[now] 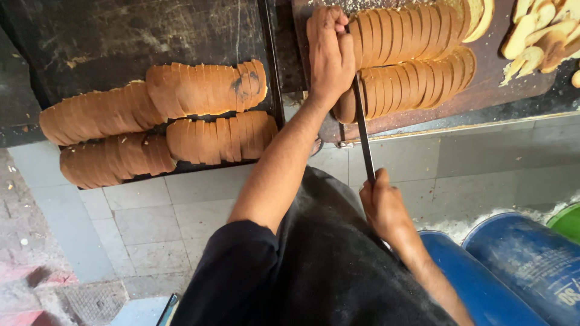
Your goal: The person slices long loaves of bread into thin pieces using a long serrated knife on a wooden cutting board. They hold the bread steady with one hand while sawing through it with the other, then transfer the sliced loaves to a metal tray.
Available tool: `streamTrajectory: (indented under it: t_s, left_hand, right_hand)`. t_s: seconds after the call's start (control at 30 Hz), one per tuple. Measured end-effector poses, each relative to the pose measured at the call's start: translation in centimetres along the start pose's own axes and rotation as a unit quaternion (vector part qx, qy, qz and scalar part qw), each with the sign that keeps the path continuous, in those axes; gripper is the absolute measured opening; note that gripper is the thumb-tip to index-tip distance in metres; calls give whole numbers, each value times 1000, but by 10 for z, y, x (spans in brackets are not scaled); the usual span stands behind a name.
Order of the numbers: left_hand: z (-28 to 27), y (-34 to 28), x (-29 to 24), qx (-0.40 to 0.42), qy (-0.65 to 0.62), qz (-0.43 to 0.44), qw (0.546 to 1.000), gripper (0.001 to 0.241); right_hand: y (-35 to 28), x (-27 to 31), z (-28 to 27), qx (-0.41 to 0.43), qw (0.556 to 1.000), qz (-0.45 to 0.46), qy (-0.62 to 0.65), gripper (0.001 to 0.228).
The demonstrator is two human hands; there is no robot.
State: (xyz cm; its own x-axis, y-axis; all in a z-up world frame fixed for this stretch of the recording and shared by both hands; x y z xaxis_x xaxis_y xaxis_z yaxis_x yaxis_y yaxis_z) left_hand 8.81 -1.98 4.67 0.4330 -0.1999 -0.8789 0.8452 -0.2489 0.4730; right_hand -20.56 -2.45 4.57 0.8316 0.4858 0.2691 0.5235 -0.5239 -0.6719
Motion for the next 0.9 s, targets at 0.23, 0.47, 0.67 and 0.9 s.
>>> streamTrajectory:
  t_s: [0.23, 0.47, 0.67, 0.9]
  left_hand:
    - [1, -3, -1, 7, 2, 13, 1000, 40]
    - [2, -4, 9, 5, -14, -25, 1000, 45]
    - [7, -9, 15, 28, 11, -15, 999, 38]
    - [12, -17, 31, 14, -19, -29, 999, 40]
  right_hand:
    - [71, 49, -10, -98, 982, -158, 19, 24]
    - [16, 6, 14, -36, 997, -72, -13, 25]
    - [73, 34, 12, -83, 985, -149, 34, 25]
    - [37, -2, 36, -67, 992, -104, -18, 25]
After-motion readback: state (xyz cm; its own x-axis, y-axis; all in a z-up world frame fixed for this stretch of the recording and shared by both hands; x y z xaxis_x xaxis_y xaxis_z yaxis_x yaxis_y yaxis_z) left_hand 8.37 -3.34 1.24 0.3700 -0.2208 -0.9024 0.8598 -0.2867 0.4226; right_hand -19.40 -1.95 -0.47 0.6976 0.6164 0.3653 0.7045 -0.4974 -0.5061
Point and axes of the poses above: each hand's wrist, its own y-axis towards the middle knuckle, its own z-axis out of the palm, x = y × z, the point moved 10 cm from there along y, towards the middle knuckle, and after that the axes turned 11 degrees about -y, right-handed, at the moved point
